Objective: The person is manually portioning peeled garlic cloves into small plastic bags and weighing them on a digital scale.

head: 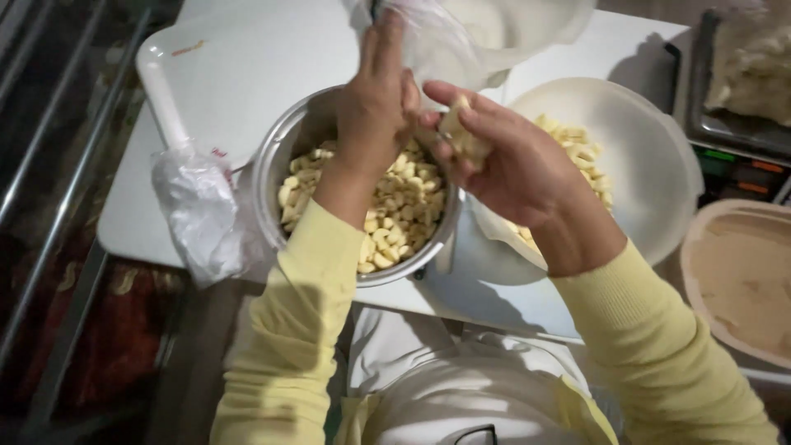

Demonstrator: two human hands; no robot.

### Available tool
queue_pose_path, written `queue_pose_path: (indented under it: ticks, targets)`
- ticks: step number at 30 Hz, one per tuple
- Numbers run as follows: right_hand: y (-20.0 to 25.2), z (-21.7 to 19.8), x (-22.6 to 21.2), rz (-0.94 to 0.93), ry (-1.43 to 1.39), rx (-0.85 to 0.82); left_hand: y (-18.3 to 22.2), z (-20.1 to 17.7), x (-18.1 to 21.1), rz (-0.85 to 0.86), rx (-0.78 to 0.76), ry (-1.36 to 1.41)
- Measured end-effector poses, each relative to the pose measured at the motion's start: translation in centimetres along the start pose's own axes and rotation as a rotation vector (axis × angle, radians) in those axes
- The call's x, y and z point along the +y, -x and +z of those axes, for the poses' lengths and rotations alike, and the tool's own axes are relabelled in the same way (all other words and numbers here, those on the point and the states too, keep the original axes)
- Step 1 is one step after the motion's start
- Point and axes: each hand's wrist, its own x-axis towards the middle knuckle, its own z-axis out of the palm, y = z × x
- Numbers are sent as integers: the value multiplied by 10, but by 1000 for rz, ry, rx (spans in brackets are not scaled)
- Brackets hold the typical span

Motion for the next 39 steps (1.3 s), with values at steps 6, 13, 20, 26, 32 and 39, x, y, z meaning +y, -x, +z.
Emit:
queue_pose_path:
  ticks: [6,13,20,26,32,39]
  targets:
    - [-22,-26,-21,-13,-255,209,-12,-44,69,139,-321,116]
    - [-30,-16,-38,-24,-198,208,-13,-49,84,160,-389,150]
    - [-49,6,-47,-16,10,139,-24,-68,73,22,-404,270]
    - [-58,12,-30,99,118,29,-34,-105,99,-119,-485,342]
    - [-40,5,-10,34,-47,-20,-25,-129,106,-173,-520,524]
    - [-24,-35,3,40,-320,-51,-6,-125,99,-97,-455,363]
